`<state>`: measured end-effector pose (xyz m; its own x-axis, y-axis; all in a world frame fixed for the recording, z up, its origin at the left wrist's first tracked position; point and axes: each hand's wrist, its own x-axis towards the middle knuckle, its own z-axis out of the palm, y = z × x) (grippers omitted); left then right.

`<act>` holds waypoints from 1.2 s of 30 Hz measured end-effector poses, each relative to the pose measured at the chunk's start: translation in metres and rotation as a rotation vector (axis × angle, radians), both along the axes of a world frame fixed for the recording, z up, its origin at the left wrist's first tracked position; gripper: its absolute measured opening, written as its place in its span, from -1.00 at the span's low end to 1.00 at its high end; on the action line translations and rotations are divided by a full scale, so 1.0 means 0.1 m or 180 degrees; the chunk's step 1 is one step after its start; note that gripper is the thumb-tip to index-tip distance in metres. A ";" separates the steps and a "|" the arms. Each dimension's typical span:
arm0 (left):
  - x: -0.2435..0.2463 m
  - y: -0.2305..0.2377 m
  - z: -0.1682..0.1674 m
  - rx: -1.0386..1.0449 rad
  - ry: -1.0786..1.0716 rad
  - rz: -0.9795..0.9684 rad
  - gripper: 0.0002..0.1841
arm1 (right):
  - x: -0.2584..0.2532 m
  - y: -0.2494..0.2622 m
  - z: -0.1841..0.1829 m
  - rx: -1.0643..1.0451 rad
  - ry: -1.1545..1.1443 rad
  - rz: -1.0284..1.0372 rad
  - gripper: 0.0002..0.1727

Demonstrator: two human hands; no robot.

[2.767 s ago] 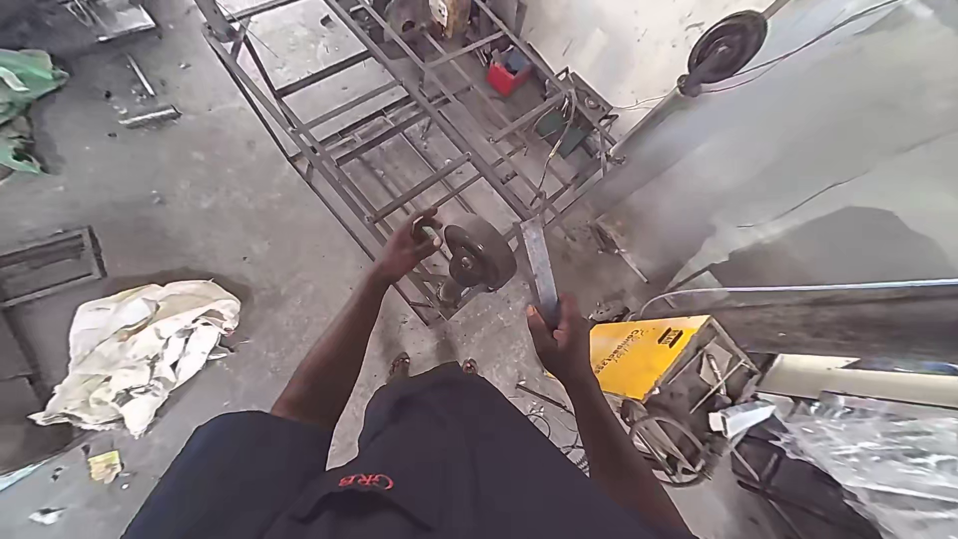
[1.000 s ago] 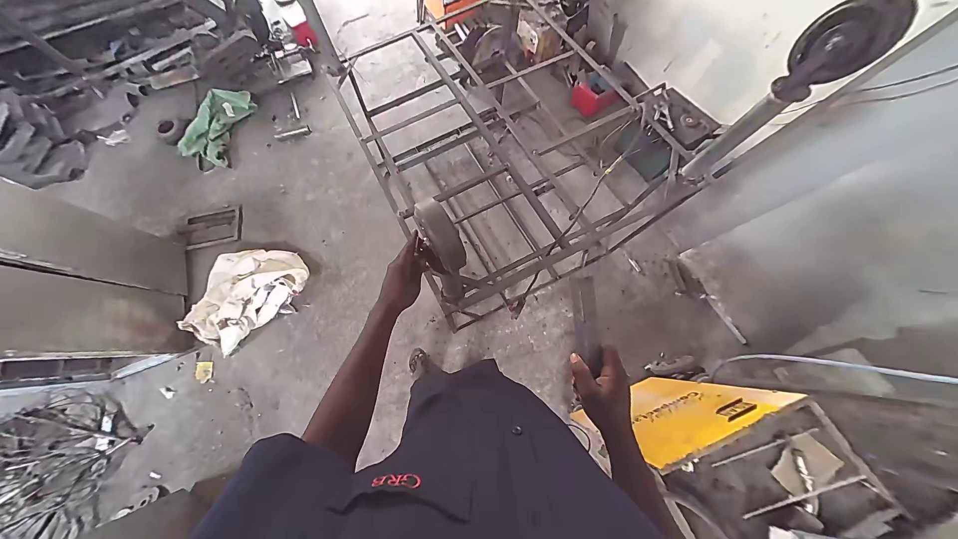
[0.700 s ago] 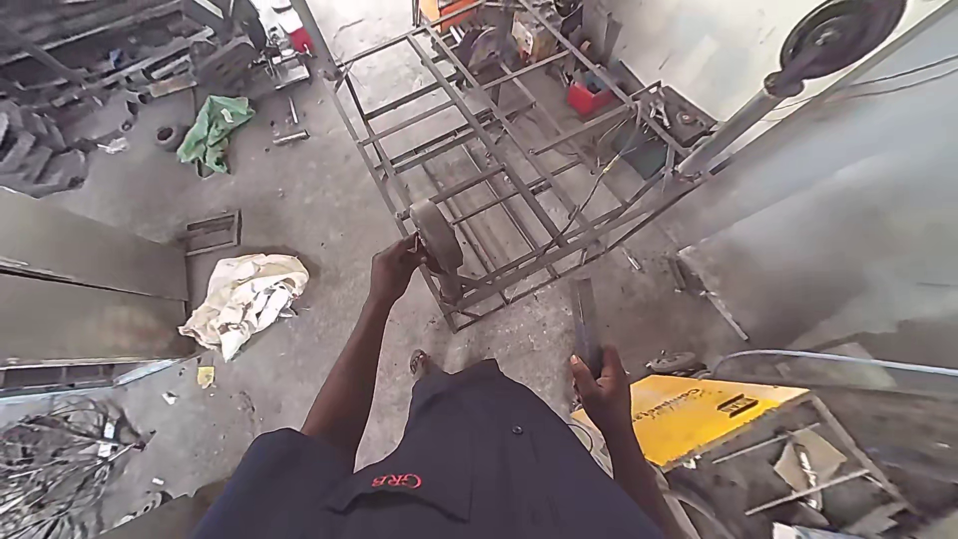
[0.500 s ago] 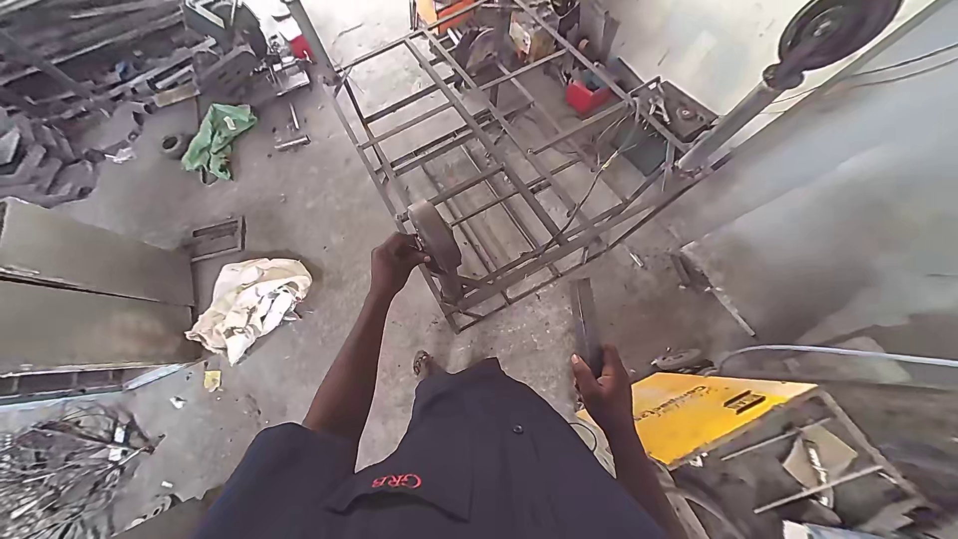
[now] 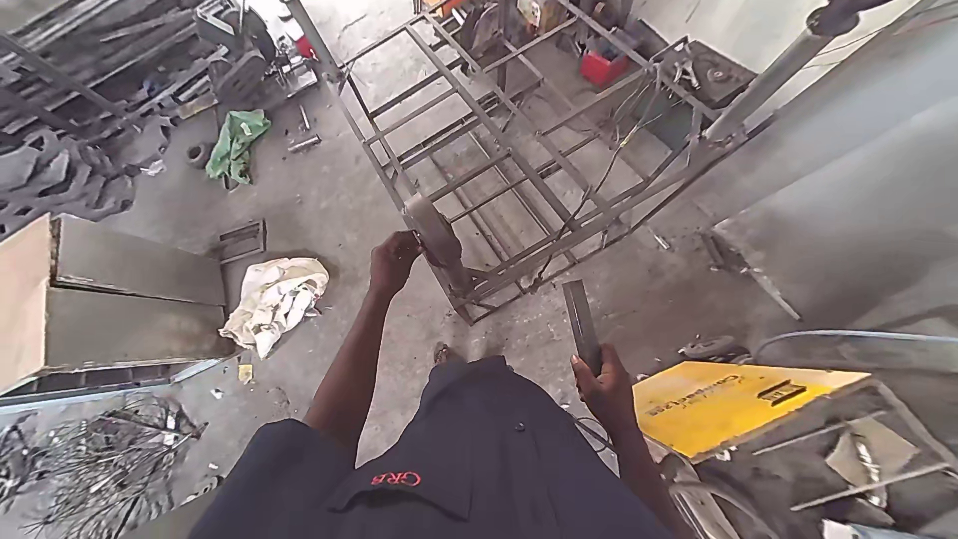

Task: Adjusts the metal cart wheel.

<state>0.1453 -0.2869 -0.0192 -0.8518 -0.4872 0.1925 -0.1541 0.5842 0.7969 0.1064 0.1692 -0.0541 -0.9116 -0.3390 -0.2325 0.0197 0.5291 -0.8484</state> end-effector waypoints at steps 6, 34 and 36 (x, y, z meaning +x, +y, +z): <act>0.01 0.04 -0.10 -0.0157 0.0083 -0.0187 -0.57 | 0.04 -0.07 -0.11 0.0061 -0.0022 0.0103 -0.56; -0.15 0.61 -0.01 -0.0520 0.0198 0.0465 -0.49 | 0.12 2.24 -1.28 0.1664 -0.1439 -0.2959 -0.38; -0.15 0.71 0.06 -0.0268 -0.0278 0.0613 -0.45 | 0.18 2.74 -1.50 0.1826 -0.1606 -0.2573 -0.40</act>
